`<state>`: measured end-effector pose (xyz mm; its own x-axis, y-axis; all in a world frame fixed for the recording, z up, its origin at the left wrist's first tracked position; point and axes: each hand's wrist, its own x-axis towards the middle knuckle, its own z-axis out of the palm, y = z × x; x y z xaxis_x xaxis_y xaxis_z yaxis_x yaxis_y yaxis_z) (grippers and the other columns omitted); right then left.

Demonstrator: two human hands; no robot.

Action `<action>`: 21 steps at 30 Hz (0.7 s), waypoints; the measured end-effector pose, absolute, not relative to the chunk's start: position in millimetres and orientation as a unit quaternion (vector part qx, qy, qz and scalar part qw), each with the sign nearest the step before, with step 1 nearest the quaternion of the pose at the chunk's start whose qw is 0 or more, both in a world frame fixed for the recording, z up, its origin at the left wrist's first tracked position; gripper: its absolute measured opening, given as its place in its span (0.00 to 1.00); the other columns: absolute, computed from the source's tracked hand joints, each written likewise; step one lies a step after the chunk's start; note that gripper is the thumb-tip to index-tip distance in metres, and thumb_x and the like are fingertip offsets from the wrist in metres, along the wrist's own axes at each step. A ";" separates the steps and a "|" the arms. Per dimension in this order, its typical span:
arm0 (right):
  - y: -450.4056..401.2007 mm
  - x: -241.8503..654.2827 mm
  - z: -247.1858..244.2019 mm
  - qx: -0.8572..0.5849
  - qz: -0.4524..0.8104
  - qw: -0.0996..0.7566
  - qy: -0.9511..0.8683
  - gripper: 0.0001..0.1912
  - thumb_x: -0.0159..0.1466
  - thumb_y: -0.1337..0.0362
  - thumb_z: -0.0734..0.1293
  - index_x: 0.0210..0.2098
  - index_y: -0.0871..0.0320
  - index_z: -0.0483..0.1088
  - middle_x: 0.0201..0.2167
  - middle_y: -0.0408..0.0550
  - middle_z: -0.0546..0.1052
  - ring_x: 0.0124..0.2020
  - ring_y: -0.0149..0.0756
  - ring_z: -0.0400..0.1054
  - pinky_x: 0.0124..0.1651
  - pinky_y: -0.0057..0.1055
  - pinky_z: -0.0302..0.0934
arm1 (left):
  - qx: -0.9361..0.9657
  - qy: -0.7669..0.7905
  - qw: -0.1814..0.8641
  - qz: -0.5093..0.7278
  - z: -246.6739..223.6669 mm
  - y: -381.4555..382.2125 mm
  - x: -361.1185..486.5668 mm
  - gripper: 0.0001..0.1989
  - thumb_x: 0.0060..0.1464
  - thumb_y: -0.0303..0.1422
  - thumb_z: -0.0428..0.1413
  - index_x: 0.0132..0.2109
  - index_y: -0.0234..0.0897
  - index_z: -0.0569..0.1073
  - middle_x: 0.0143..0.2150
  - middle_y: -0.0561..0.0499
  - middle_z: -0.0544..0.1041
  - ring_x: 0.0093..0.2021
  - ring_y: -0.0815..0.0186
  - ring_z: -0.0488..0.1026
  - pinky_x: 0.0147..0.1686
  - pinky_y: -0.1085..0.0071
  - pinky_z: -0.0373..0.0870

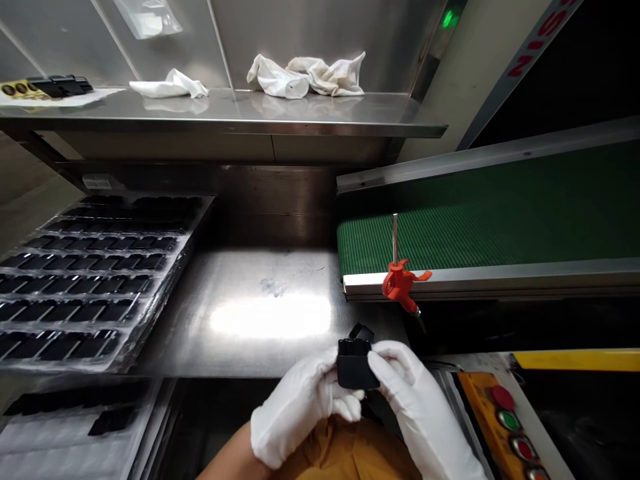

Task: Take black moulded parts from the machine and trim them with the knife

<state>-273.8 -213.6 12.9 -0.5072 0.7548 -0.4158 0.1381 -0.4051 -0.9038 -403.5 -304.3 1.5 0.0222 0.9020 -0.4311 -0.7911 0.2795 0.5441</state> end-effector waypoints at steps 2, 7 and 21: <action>-212.4 -273.9 16.1 -0.447 0.698 0.218 -0.515 0.20 0.54 0.46 0.72 0.34 0.56 0.71 0.30 0.47 0.75 0.33 0.38 0.70 0.38 0.34 0.68 | 0.079 0.355 0.712 0.601 -0.5 -302.2 -403.8 0.19 0.58 0.42 0.53 0.43 0.27 0.72 0.28 0.47 0.72 0.25 0.69 0.71 0.29 0.76 0.67; -208.9 -274.6 15.3 -0.444 0.693 0.207 -0.528 0.21 0.55 0.45 0.70 0.35 0.56 0.71 0.30 0.47 0.75 0.34 0.39 0.70 0.39 0.33 0.67 | 0.090 0.374 0.698 0.604 0.8 -299.6 -406.3 0.20 0.60 0.45 0.51 0.42 0.29 0.72 0.29 0.47 0.72 0.26 0.68 0.71 0.30 0.73 0.67; -209.4 -281.3 -0.3 -0.411 0.770 0.174 -0.456 0.17 0.57 0.49 0.71 0.34 0.56 0.68 0.30 0.43 0.71 0.34 0.34 0.67 0.39 0.30 0.66 | 0.220 0.617 0.526 0.541 16.5 -288.2 -397.5 0.09 0.53 0.37 0.58 0.36 0.35 0.73 0.34 0.49 0.74 0.36 0.63 0.68 0.36 0.69 0.65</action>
